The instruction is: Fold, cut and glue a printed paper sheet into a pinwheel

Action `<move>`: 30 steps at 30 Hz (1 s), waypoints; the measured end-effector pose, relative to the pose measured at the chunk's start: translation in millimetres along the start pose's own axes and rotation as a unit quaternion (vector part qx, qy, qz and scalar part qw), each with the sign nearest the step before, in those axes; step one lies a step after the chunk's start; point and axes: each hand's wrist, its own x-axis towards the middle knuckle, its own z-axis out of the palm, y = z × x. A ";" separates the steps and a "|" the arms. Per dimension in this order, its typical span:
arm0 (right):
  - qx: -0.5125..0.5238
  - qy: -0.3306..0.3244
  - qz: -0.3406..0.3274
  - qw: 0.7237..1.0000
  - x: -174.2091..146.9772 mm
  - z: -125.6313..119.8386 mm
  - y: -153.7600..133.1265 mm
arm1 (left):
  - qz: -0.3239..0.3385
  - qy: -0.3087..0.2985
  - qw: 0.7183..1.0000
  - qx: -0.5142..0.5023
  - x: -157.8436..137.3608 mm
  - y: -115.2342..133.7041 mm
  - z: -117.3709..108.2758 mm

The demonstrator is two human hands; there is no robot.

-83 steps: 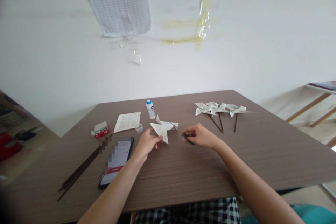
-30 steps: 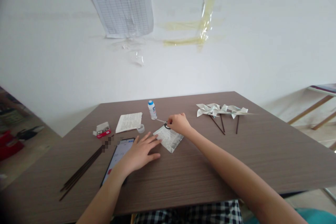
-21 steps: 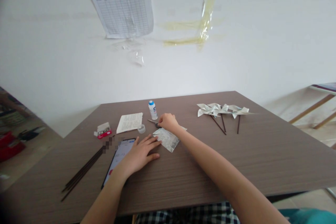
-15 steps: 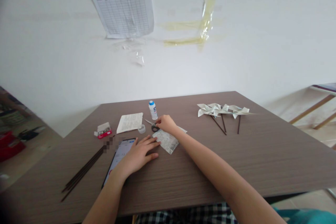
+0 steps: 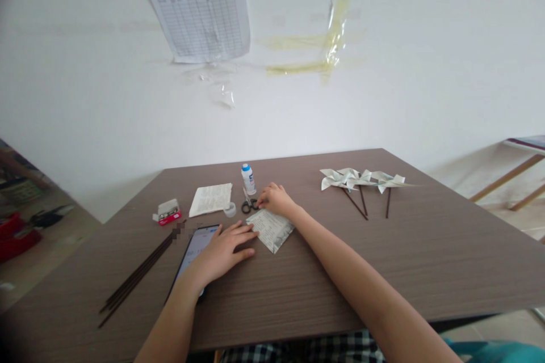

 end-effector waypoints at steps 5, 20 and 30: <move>-0.010 0.006 -0.017 1.000 5.2 7.1 -11.2 | -0.012 0.002 1.000 -0.004 -2.7 6.0 -3.8; 0.013 0.035 0.029 0.999 0.5 2.1 -16.7 | 0.003 0.014 1.000 -0.011 -1.6 -1.9 1.7; 0.014 0.027 -0.012 0.999 -78.6 -14.0 11.9 | 0.003 0.073 0.997 0.005 6.7 5.5 13.7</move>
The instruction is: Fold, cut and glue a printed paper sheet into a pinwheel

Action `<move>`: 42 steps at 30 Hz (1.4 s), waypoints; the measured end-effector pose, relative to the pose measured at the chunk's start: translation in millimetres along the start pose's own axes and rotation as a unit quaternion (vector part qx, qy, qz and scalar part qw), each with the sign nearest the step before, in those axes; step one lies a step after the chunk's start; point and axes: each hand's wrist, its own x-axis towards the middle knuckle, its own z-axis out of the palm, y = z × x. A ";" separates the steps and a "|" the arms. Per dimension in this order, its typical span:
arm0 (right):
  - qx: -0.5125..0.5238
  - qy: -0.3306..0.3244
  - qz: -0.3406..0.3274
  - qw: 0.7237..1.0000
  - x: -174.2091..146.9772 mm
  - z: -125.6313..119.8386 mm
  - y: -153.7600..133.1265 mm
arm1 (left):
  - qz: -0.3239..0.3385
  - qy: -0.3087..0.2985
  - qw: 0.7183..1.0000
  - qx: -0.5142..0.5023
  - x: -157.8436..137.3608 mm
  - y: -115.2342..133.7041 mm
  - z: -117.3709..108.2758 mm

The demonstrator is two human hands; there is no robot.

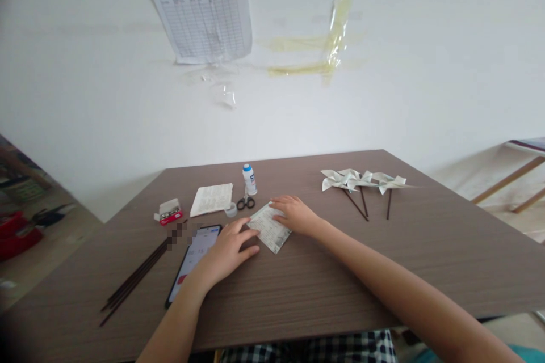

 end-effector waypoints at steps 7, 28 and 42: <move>-0.012 -0.057 -0.007 0.998 -35.4 9.6 11.6 | 0.037 0.015 0.999 0.011 11.9 20.7 22.1; -0.043 -0.056 0.038 0.997 -52.1 6.8 31.6 | 0.000 -0.021 1.000 0.021 9.4 24.5 35.6; 0.044 0.050 -0.022 0.998 -2.9 -11.2 38.1 | -0.041 0.045 0.998 0.000 14.2 36.2 38.0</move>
